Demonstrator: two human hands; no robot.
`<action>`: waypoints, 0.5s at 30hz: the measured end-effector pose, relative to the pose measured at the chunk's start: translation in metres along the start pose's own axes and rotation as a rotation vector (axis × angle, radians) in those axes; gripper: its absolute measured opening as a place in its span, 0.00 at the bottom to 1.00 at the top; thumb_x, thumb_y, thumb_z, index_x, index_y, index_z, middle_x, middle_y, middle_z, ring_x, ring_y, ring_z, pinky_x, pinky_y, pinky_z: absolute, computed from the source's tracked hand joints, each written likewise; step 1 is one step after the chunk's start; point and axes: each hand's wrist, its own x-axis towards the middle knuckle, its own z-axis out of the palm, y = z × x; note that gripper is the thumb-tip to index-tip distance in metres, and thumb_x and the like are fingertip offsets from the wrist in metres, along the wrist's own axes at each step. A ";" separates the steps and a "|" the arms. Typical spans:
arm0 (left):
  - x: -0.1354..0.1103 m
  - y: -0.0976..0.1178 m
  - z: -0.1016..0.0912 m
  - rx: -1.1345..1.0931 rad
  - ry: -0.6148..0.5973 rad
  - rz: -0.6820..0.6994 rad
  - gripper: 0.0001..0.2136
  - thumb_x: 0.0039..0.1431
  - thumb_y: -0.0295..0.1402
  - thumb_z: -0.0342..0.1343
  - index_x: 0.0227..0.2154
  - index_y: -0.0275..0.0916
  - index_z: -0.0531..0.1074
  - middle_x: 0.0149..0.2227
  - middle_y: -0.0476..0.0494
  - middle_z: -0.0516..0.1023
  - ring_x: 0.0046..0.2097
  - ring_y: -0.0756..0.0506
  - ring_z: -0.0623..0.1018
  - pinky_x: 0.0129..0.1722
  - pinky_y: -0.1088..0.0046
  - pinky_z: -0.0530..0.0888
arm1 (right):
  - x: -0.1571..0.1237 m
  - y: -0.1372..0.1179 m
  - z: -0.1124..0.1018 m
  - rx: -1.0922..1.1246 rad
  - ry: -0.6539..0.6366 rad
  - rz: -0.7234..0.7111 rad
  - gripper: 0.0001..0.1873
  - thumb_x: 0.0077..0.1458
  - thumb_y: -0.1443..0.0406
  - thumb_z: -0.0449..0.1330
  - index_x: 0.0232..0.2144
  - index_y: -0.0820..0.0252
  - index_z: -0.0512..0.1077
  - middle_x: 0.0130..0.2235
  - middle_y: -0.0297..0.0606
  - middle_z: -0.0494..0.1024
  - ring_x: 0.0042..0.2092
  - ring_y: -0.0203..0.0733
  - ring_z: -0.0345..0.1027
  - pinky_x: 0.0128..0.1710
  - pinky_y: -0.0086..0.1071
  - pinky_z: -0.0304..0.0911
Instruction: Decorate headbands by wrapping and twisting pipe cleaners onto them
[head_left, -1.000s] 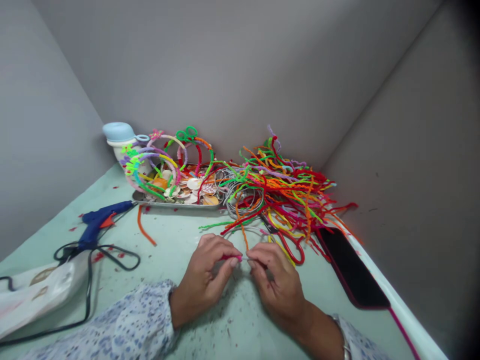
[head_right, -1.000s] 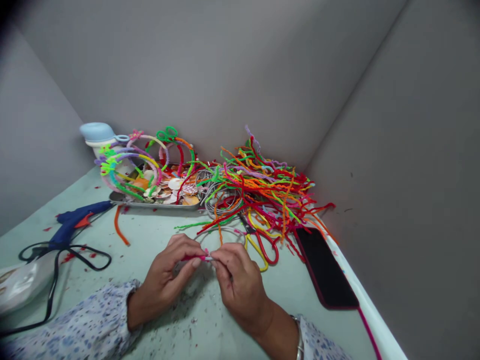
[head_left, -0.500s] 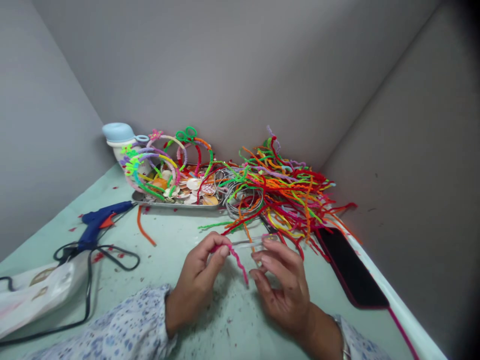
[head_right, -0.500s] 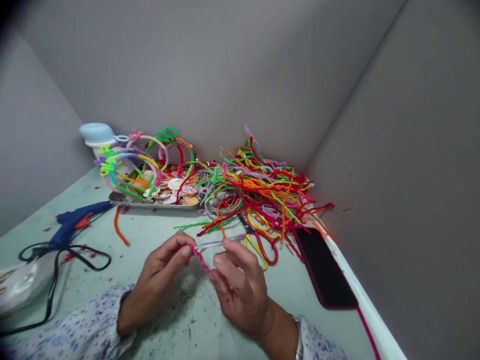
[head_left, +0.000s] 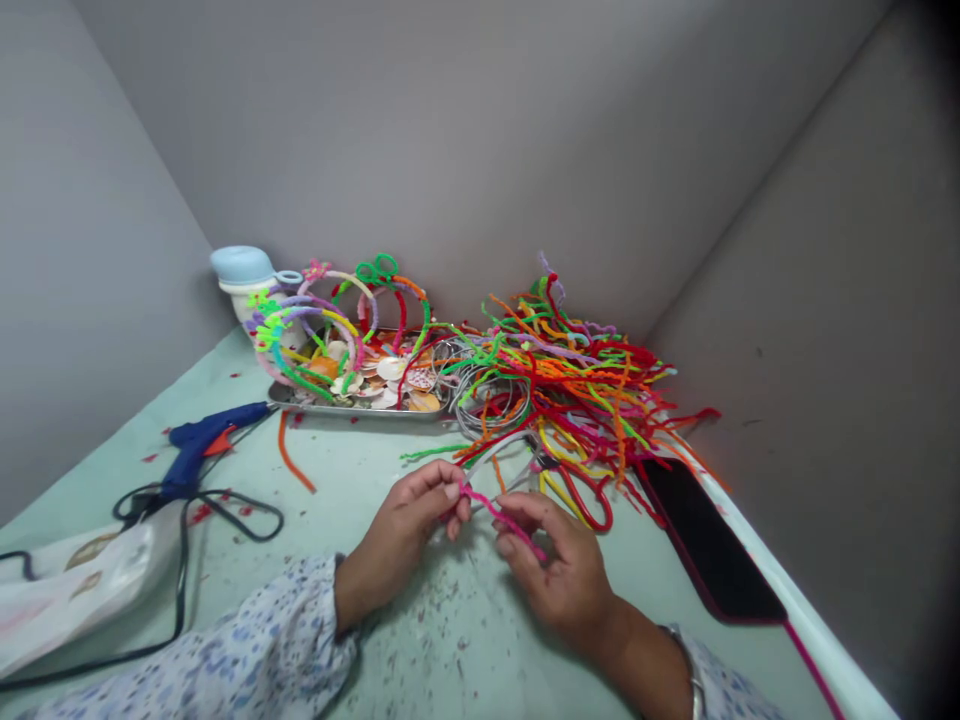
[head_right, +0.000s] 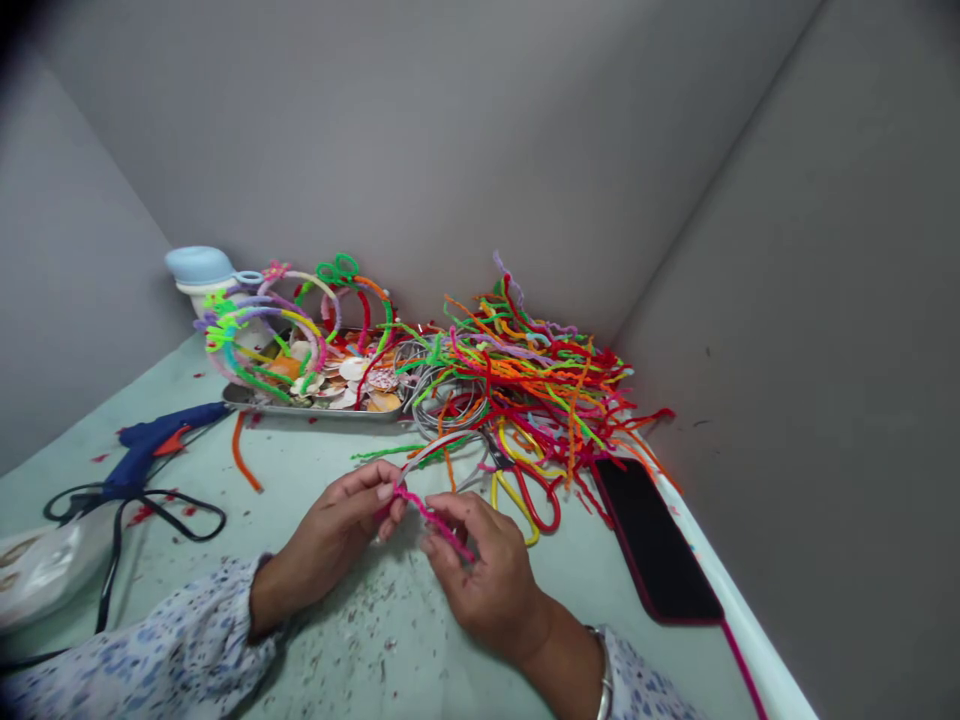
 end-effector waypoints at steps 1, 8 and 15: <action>0.000 -0.001 -0.001 0.018 -0.004 0.007 0.04 0.61 0.30 0.52 0.34 0.35 0.69 0.26 0.50 0.71 0.26 0.54 0.67 0.28 0.77 0.63 | -0.001 -0.001 0.000 0.020 0.004 -0.017 0.16 0.55 0.69 0.58 0.47 0.56 0.66 0.37 0.38 0.75 0.35 0.40 0.71 0.34 0.33 0.68; 0.001 -0.004 -0.002 0.055 -0.035 0.022 0.04 0.61 0.30 0.52 0.34 0.35 0.69 0.25 0.51 0.70 0.25 0.54 0.66 0.27 0.77 0.62 | -0.005 0.002 0.001 0.028 -0.002 -0.022 0.21 0.52 0.70 0.60 0.49 0.56 0.64 0.38 0.38 0.75 0.33 0.40 0.70 0.34 0.35 0.68; -0.001 -0.004 0.000 0.052 -0.039 0.005 0.04 0.60 0.31 0.53 0.34 0.35 0.69 0.25 0.51 0.68 0.25 0.54 0.64 0.26 0.79 0.61 | 0.003 0.002 0.001 0.005 0.016 -0.078 0.18 0.53 0.72 0.59 0.46 0.58 0.67 0.36 0.38 0.75 0.33 0.38 0.69 0.33 0.31 0.68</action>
